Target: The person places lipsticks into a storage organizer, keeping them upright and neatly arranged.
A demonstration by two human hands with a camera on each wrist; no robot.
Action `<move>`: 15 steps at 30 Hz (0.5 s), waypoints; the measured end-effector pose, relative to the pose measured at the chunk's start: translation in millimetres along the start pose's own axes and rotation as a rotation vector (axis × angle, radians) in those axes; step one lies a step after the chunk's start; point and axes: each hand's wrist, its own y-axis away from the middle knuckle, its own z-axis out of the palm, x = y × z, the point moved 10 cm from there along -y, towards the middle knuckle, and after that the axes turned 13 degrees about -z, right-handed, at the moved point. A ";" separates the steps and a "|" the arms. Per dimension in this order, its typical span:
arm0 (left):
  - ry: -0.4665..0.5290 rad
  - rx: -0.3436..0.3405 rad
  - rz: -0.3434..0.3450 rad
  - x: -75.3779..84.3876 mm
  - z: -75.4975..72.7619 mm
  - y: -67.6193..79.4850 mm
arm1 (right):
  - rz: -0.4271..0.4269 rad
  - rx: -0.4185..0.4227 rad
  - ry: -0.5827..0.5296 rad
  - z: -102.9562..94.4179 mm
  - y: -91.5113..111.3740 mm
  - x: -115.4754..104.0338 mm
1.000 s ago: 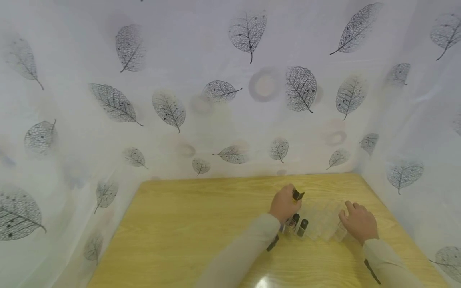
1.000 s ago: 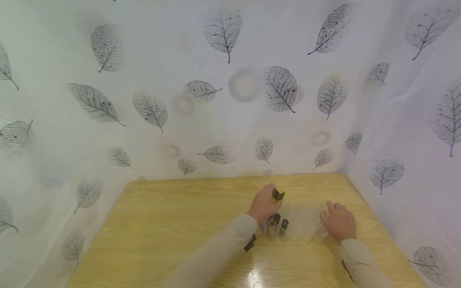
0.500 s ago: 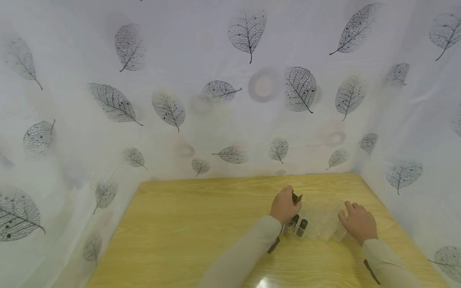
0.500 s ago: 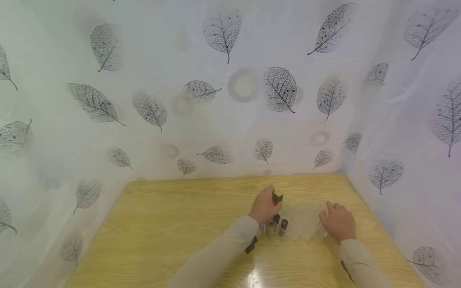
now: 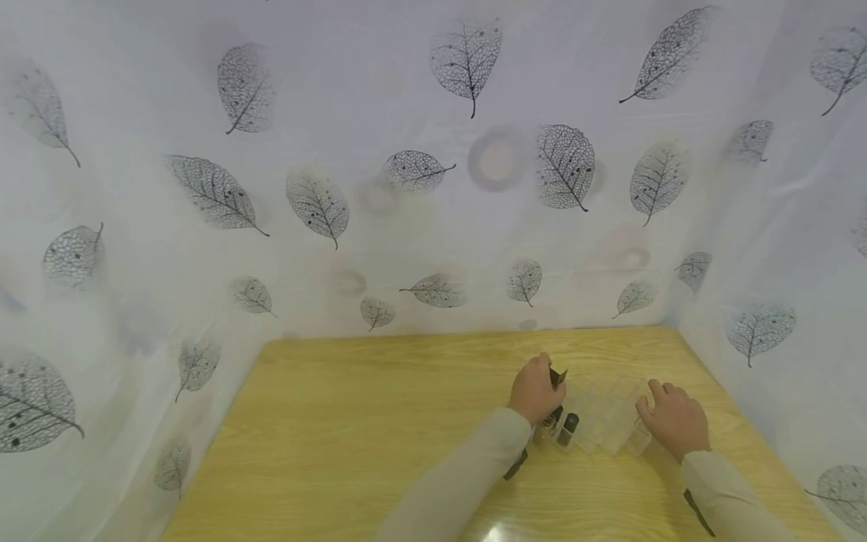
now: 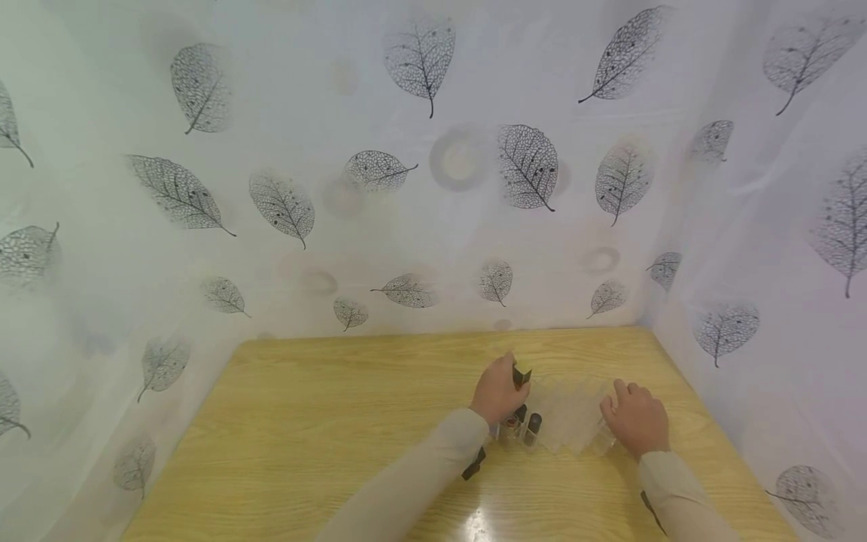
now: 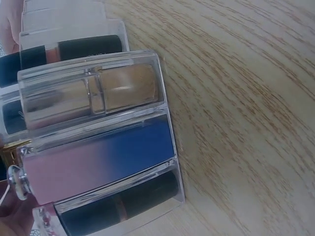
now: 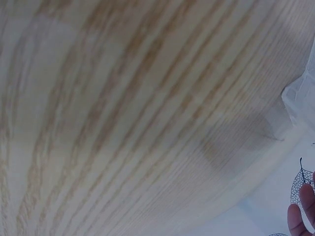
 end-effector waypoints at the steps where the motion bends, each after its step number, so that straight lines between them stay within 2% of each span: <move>1: -0.010 0.005 0.003 -0.1 0.5 -0.3 | 0.002 -0.003 -0.002 0.3 -0.2 0.3; 10: -0.086 0.000 0.010 2.1 0.3 -0.1 | -0.011 0.013 -0.010 -2.1 -3.8 -0.5; 15: -0.186 0.042 0.037 6.1 -1.5 0.6 | -0.015 0.024 -0.005 -2.1 -4.5 0.6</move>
